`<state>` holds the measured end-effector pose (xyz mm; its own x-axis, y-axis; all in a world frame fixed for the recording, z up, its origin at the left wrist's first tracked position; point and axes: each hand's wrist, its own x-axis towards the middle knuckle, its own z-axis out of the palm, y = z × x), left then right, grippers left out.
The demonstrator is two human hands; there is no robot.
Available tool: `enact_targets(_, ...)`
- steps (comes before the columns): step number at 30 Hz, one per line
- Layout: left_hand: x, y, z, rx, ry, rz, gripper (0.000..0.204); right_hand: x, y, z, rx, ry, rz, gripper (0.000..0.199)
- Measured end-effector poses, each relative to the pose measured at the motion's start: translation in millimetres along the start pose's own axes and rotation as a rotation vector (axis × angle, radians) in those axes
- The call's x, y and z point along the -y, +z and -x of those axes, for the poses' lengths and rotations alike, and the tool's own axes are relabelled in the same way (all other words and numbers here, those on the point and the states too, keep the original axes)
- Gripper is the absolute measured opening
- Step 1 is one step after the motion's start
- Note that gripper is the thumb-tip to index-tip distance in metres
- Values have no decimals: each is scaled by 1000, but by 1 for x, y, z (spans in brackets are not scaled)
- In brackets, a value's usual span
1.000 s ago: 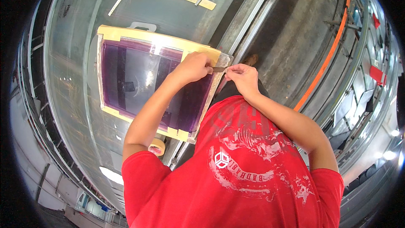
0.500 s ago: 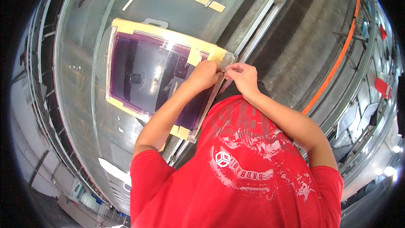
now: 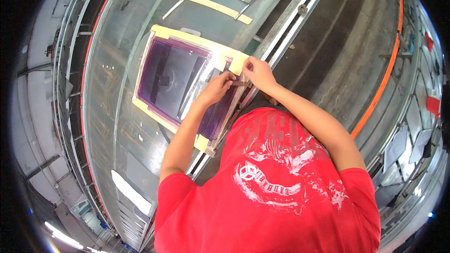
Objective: The person assembles a screen printing frame by applying masking tape to a purple mesh screen and securing it with metal clamps. They then place a white paper sheet onto the frame and adjust the clamps to hold everything in place.
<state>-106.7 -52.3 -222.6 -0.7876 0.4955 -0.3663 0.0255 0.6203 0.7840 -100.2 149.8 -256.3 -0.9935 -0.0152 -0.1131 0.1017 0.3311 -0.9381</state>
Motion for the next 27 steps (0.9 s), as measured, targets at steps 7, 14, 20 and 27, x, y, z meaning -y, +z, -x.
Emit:
enact_targets(7,5,24,-2,-93,32,-3,18,-8,12,-1,-41,-29,150,12)
enact_targets(14,25,18,7,-70,1,174,21,-23,23,-14,-124,-34,159,14)
enact_targets(20,25,19,13,-98,69,31,23,-25,24,-17,-151,74,253,22)
enact_targets(27,21,6,24,-39,-12,177,21,-7,20,-6,-137,106,148,21)
